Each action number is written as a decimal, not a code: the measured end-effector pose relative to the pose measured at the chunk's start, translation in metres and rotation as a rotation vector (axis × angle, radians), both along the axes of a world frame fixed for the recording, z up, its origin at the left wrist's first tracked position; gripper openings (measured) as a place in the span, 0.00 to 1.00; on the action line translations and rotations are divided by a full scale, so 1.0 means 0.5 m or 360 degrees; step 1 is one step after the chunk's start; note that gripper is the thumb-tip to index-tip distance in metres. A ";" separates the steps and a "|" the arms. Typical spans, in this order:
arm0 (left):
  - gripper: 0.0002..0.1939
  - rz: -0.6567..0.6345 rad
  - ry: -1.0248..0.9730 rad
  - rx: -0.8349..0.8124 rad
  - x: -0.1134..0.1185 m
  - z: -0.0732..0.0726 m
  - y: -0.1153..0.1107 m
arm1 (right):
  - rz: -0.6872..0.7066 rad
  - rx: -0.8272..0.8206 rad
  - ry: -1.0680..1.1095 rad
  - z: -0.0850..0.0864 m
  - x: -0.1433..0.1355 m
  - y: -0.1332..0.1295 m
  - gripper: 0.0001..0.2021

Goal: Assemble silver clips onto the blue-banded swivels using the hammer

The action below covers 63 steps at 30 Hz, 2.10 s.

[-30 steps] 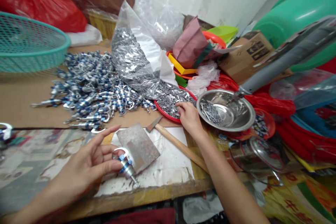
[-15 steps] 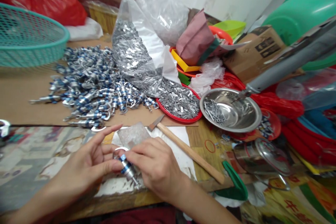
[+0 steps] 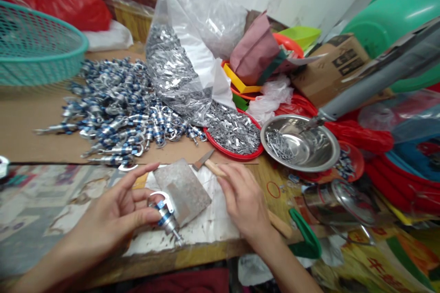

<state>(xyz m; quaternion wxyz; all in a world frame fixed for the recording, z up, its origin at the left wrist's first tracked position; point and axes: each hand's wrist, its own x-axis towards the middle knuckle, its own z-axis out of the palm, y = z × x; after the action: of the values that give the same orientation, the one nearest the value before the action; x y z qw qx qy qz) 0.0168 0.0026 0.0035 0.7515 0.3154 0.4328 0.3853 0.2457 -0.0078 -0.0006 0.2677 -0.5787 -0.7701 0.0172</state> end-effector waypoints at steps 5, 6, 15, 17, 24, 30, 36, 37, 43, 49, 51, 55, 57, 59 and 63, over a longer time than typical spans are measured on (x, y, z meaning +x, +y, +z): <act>0.44 -0.0034 -0.0034 0.0040 -0.002 -0.006 -0.001 | -0.0197 -0.0356 -0.0416 -0.026 0.055 0.009 0.09; 0.45 -0.0033 -0.0027 0.0042 -0.002 -0.006 -0.001 | -0.0170 -0.0337 -0.0333 -0.021 0.056 0.003 0.08; 0.44 -0.0022 0.0087 0.0092 -0.006 -0.003 0.001 | 0.0330 0.0057 0.0035 0.085 0.020 -0.104 0.28; 0.45 -0.0006 0.0098 0.0090 -0.005 -0.001 0.000 | 0.0387 0.0031 -0.0053 0.086 0.018 -0.116 0.29; 0.44 0.0030 0.0081 0.0113 -0.002 -0.005 -0.001 | 0.0373 0.0068 -0.0088 0.066 0.016 -0.127 0.31; 0.44 0.0054 0.0050 0.0091 -0.001 -0.009 0.000 | 0.0409 -0.0078 -0.0146 0.064 0.006 -0.136 0.28; 0.45 0.0048 0.0090 0.0103 -0.001 -0.009 -0.003 | 0.0371 -0.0129 0.0038 0.054 -0.001 -0.105 0.23; 0.43 0.0043 0.0144 0.0124 -0.002 -0.007 -0.004 | 0.0301 -0.0155 0.0116 0.048 0.001 -0.089 0.20; 0.06 -0.0030 0.0952 0.0755 -0.007 0.000 -0.008 | 0.0106 -0.0320 0.0136 0.007 0.032 0.038 0.14; 0.05 0.0159 0.1060 0.1218 0.006 -0.009 -0.004 | -0.0329 -0.0210 -0.0078 0.003 0.072 0.162 0.12; 0.05 0.0142 0.1039 0.1301 0.010 -0.007 -0.002 | -0.0445 -0.0229 -0.0139 0.001 0.086 0.199 0.10; 0.04 0.0130 0.1022 0.1286 0.009 -0.001 -0.003 | -0.0457 -0.0279 -0.0137 -0.001 0.103 0.236 0.10; 0.04 0.0133 0.1005 0.1236 0.007 -0.001 -0.007 | -0.0462 -0.0217 -0.0042 0.004 0.103 0.233 0.08; 0.04 0.0127 0.0986 0.1197 0.005 -0.002 -0.010 | -0.0462 -0.0126 0.0114 0.013 0.091 0.216 0.08; 0.06 0.0202 0.1015 0.1103 0.005 -0.004 -0.013 | -0.0322 -0.0075 0.0488 0.033 0.012 0.133 0.09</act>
<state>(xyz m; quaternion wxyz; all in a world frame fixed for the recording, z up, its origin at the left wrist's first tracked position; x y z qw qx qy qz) 0.0194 -0.0039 0.0017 0.4066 0.6231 0.5063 0.4360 0.2519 0.0587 0.0157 0.3687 -0.6499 -0.6577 0.0961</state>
